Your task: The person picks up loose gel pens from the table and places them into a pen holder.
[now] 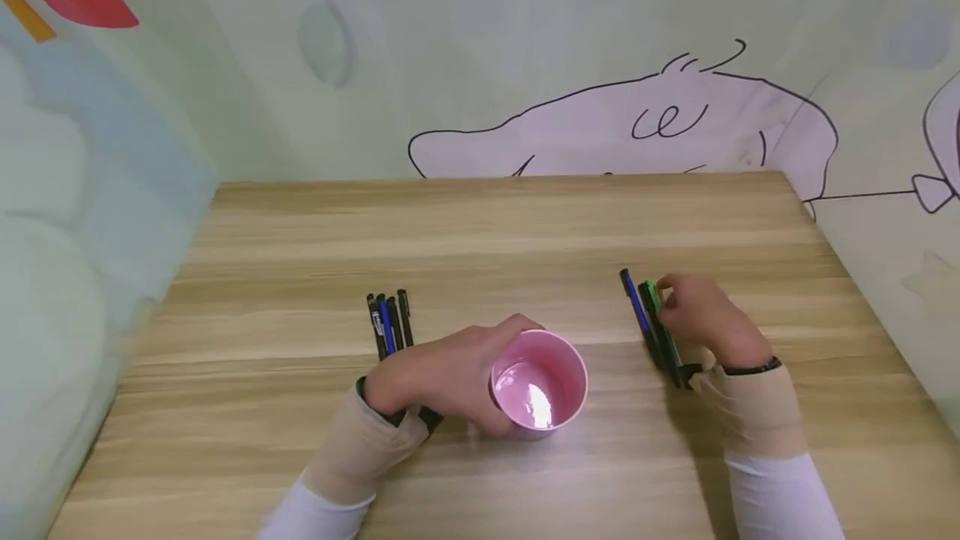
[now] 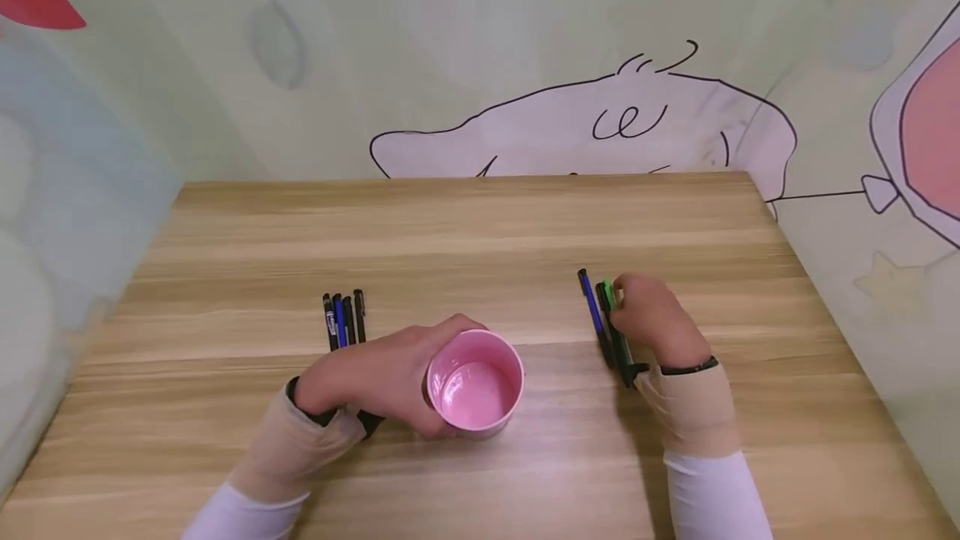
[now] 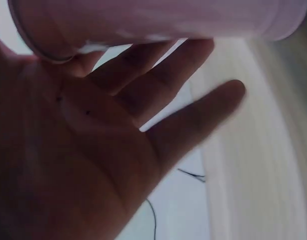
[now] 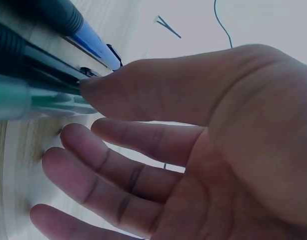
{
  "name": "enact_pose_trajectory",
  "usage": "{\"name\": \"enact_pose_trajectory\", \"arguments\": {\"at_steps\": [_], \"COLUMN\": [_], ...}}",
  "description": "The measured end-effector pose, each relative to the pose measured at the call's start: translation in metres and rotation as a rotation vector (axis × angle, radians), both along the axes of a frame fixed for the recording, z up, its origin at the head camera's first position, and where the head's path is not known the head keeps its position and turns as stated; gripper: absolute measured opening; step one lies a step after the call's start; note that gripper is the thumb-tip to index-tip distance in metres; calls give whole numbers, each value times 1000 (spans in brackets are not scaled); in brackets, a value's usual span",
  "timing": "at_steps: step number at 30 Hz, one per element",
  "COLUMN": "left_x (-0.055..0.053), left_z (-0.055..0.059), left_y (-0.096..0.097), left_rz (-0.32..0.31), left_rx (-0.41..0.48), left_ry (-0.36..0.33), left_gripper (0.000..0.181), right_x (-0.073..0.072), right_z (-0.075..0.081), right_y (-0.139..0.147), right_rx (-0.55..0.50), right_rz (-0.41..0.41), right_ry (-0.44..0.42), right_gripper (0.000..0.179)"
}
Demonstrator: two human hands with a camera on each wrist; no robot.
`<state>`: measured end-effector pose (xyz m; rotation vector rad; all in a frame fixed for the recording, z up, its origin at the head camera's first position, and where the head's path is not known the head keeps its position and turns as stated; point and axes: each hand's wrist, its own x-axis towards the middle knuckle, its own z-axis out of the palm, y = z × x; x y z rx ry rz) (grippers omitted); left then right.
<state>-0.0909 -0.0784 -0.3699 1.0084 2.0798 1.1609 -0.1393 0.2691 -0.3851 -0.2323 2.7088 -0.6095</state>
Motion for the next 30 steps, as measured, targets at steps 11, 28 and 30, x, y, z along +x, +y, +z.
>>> {"name": "enact_pose_trajectory", "arguments": {"at_steps": [11,28,30], "left_x": [3,0,0], "left_z": [-7,-19,-18], "left_y": [-5,-5,-5], "left_rz": [17,-33,-32], "left_rx": [49,132,126], "left_ry": [1,-27,-26], "left_gripper": [89,91,92], "right_x": [-5,1,0], "right_z": [2,-2,-3], "right_y": [-5,-7,-7], "right_rx": [-1,4,4], "right_rz": [-3,-35,-35], "right_ry": [19,-3,-5], "right_gripper": [51,48,49]}}
